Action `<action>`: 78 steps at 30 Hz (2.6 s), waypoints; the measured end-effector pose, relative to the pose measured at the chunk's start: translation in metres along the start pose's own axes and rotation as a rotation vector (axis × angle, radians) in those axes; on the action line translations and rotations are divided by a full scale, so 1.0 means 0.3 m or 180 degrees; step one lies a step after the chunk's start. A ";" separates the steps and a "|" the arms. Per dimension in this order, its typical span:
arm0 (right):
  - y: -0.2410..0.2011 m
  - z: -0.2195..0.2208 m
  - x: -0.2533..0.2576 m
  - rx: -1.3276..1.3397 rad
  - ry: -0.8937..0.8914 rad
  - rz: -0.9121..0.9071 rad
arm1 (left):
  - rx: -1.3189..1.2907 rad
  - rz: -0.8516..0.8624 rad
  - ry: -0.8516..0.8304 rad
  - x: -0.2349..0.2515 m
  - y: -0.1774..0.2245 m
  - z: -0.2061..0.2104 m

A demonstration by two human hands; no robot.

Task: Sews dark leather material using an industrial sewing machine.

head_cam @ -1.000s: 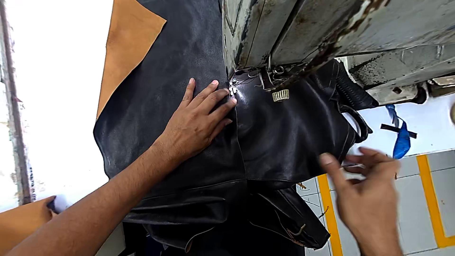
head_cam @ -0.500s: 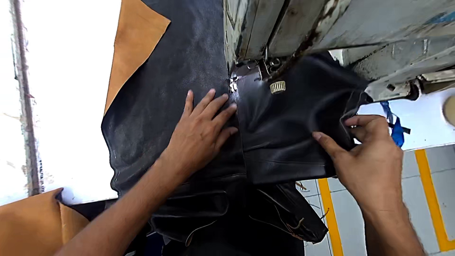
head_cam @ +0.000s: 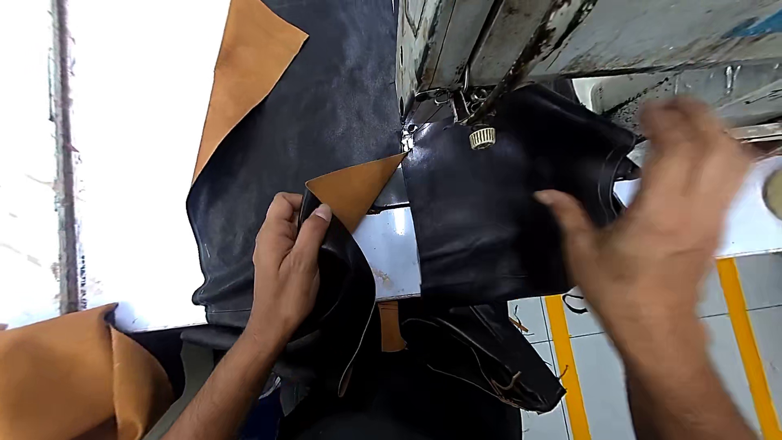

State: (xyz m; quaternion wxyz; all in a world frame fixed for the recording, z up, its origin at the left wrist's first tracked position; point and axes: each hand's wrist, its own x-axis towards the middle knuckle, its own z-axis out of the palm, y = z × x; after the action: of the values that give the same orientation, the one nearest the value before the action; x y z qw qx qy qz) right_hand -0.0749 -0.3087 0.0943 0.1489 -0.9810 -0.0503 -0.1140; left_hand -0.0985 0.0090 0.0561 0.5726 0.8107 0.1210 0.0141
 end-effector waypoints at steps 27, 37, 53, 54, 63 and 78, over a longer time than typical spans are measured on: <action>0.067 0.079 -0.153 0.0178 0.0299 0.1102 | 0.2908 0.2517 -0.1177 0.193 -0.102 0.136; 0.159 0.088 -0.123 0.0958 0.0758 0.1119 | 0.2910 0.2445 -0.1182 0.213 -0.095 0.150; 0.166 0.079 0.019 0.1287 0.0698 0.0831 | 0.2801 0.2628 -0.1179 0.325 -0.093 0.147; 0.168 0.080 0.022 0.1275 0.0680 0.0810 | 0.2809 0.2625 -0.1198 0.330 -0.090 0.146; -0.121 0.139 -0.238 0.0877 0.0226 0.0005 | 0.2256 0.2041 -0.1261 -0.172 -0.046 0.085; -0.078 0.296 -0.293 0.1103 -0.0509 -0.1203 | 0.0634 0.0979 -0.0439 -0.148 -0.092 0.037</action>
State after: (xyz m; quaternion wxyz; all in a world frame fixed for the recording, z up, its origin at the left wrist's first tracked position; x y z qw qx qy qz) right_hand -0.1446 -0.2651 -0.0025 0.2862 -0.9200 -0.2629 -0.0516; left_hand -0.1448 -0.0020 0.0316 0.4877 0.8713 -0.0431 0.0338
